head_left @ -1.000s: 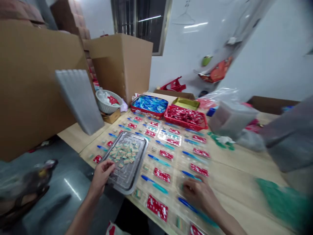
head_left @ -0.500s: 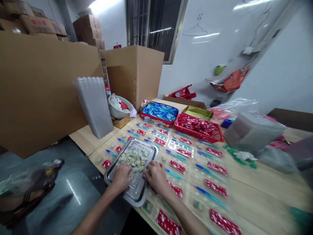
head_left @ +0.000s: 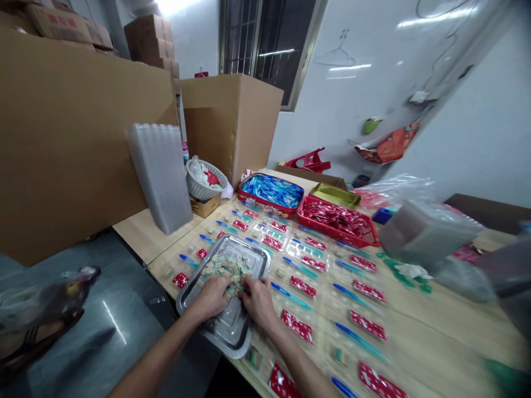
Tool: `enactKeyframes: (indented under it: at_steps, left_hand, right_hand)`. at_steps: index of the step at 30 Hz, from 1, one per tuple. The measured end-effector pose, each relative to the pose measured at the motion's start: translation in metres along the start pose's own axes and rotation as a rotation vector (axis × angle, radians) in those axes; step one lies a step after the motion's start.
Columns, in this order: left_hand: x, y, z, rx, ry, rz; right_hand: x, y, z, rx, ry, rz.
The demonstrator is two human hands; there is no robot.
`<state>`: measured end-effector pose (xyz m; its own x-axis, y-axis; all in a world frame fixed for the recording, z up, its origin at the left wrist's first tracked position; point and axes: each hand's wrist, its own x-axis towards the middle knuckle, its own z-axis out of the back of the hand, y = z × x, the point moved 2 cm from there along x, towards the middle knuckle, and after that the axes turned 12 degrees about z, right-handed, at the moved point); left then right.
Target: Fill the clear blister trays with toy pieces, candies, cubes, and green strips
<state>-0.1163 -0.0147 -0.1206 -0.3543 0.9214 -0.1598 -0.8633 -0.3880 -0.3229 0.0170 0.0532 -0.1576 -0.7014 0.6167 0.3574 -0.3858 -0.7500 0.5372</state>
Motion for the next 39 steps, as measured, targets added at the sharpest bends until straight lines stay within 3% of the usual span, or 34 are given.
enactKeyframes:
  at_steps: [4,8,16,25,39]
  left_hand:
    - [0.0,0.004,-0.005,0.003,0.015,-0.045]
    - [-0.001,0.005,-0.009,-0.077,-0.045,-0.115]
    - [-0.008,0.006,-0.014,-0.204,-0.041,-0.031]
    - [-0.012,0.008,-0.014,-0.161,-0.041,-0.007]
    - [-0.023,0.005,-0.009,-0.214,-0.064,-0.02]
  right_hand:
    - [-0.001,0.0,-0.002,0.027,-0.012,0.013]
    - [-0.003,0.005,-0.001,0.053,0.003,0.057]
    - [-0.004,0.01,0.001,0.126,0.072,0.061]
    - [0.003,0.01,0.001,0.005,0.179,0.099]
    - [-0.004,0.008,0.004,0.124,0.03,0.088]
